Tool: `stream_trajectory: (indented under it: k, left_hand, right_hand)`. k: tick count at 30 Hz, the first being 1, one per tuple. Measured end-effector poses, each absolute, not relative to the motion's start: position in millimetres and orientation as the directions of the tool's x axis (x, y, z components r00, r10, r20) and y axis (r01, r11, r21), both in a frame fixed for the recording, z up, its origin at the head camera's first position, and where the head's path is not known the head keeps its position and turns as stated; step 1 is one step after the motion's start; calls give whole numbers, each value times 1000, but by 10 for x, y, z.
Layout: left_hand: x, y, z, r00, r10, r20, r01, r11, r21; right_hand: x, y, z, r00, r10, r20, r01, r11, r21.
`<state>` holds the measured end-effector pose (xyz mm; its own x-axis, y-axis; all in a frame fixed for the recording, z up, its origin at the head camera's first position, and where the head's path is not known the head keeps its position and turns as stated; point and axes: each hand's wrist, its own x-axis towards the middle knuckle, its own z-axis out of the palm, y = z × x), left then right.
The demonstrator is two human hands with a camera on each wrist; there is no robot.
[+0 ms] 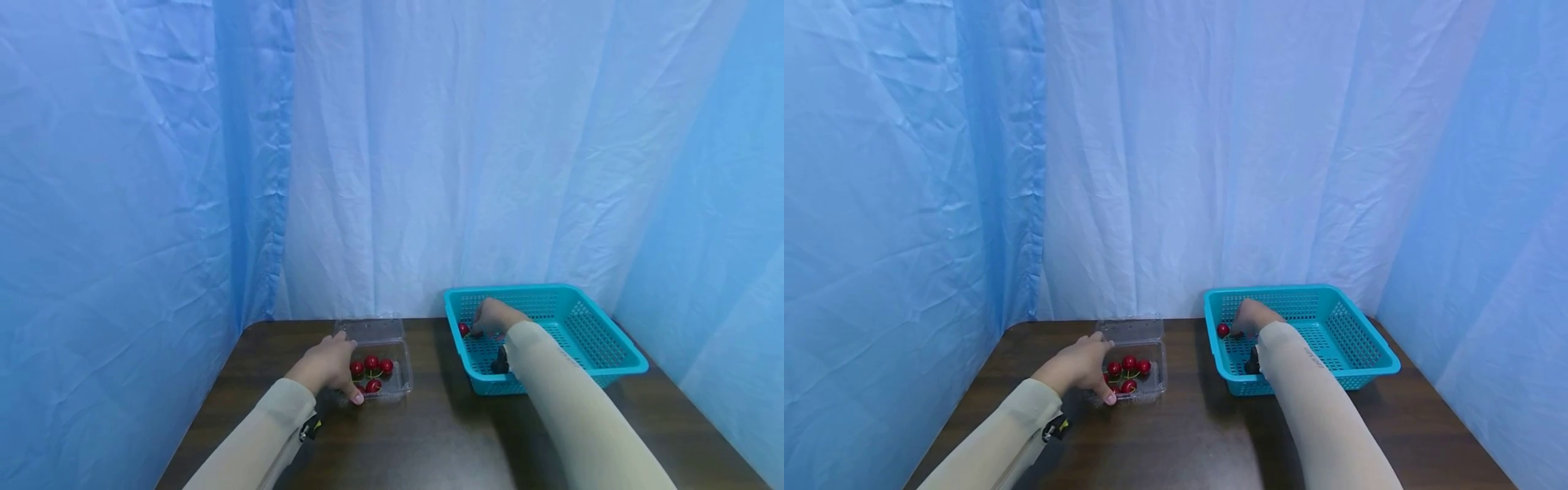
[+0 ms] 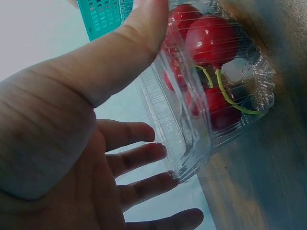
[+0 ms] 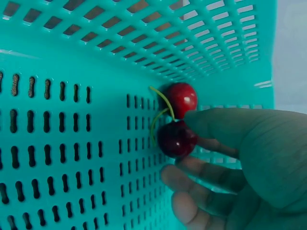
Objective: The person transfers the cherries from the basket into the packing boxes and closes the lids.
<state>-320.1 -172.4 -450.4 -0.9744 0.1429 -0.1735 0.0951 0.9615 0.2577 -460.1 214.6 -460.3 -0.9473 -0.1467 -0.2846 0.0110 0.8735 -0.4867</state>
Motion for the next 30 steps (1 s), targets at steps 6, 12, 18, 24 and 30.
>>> stream_trajectory:
  k: [6,12,18,24,30]
  left_hand:
    - [-3195,-1737,-4514,-974,153,-167,106,959,261]
    - [-3187,-1743,-4515,-975,148,-168,102,961,256]
    - [-3181,-1745,-4502,-976,150,-161,106,962,253]
    - [-3186,-1734,-4512,-977,146,-155,104,962,253]
    - [-3190,-1742,-4526,-976,151,-160,108,962,249]
  right_hand:
    - [-4561,2105,-4562,-946,-123,-298,28,889,-457]
    - [-4456,2042,-4481,-945,-103,-309,45,898,-438]
    - [-4487,2039,-4500,-943,-90,-321,57,905,-422]
    - [-4667,2082,-4649,-938,-84,-337,73,901,-427]
    - [-4663,2089,-4641,-932,-118,-343,52,893,-447]
